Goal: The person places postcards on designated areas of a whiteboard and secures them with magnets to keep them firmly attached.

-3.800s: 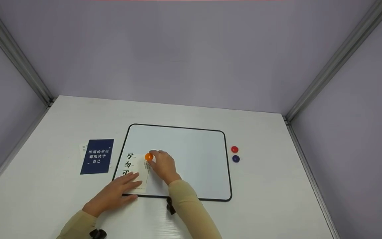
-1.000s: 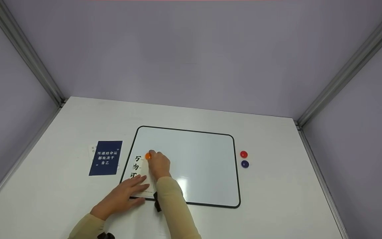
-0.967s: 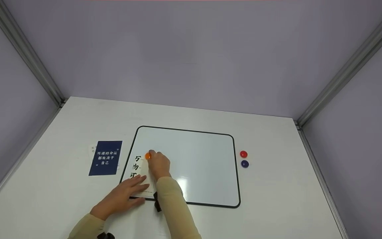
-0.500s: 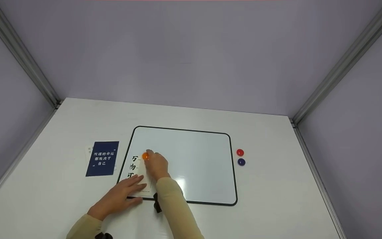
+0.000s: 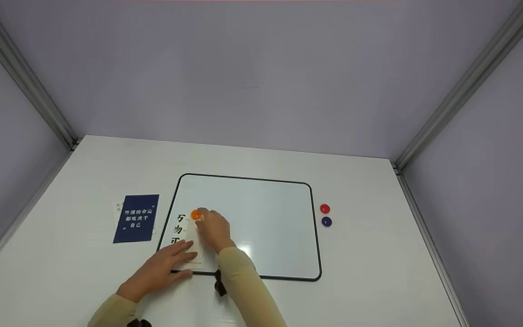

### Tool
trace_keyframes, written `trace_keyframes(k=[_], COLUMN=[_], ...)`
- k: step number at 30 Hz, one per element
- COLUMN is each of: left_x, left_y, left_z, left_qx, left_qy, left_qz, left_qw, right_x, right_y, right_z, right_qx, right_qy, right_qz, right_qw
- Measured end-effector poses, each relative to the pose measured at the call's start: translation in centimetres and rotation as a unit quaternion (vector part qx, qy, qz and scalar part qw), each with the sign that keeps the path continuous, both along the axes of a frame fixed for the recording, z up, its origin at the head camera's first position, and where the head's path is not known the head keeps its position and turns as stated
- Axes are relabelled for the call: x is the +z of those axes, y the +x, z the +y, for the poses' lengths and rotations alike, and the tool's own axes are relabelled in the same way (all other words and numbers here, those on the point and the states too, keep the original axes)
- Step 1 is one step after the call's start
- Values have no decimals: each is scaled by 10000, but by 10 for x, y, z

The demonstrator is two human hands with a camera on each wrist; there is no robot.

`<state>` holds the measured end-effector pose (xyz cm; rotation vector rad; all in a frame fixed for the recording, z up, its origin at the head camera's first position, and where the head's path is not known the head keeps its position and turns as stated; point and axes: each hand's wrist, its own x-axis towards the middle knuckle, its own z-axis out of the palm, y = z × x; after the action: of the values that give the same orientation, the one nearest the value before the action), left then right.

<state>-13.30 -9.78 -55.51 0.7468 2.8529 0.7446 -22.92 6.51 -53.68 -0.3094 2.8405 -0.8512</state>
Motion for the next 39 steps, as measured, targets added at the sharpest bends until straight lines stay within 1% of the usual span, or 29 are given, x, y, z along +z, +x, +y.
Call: trace_keyframes(k=[5, 12, 16, 21, 28, 31, 35, 37, 39], left_x=[0, -1, -1, -1, 0, 1, 1, 2, 3], left_y=[-2, -6, -7, -6, -6, -6, -4, -4, -4], left_z=[1, 3, 4, 6, 9, 10, 10, 9, 8], left_qx=[24, 82, 125, 163, 166, 200, 204, 257, 363], left_qy=[-17, -243, -241, -231, -274, -292, -262, -202, -96], left_qz=[126, 406, 450, 547, 793, 886, 1109, 1144, 1088], left_qw=[9999, 9988, 9986, 9981, 9963, 9954, 9933, 9929, 9934], right_x=[3, 5, 7, 11, 18, 19, 17, 16, 15], right_y=[4, 10, 14, 20, 29, 34, 41, 45, 49], right_z=[7, 13, 18, 25, 35, 40, 45, 48, 52], right_qx=[182, 349, 433, 482, 603, 643, 708, 768, 813], right_qy=[50, 155, 183, 33, -82, -69, -87, -149, -228], right_qz=[203, 356, 450, 570, 692, 781, 771, 786, 828], right_qw=[9996, 9986, 9979, 9972, 9957, 9949, 9945, 9938, 9930])
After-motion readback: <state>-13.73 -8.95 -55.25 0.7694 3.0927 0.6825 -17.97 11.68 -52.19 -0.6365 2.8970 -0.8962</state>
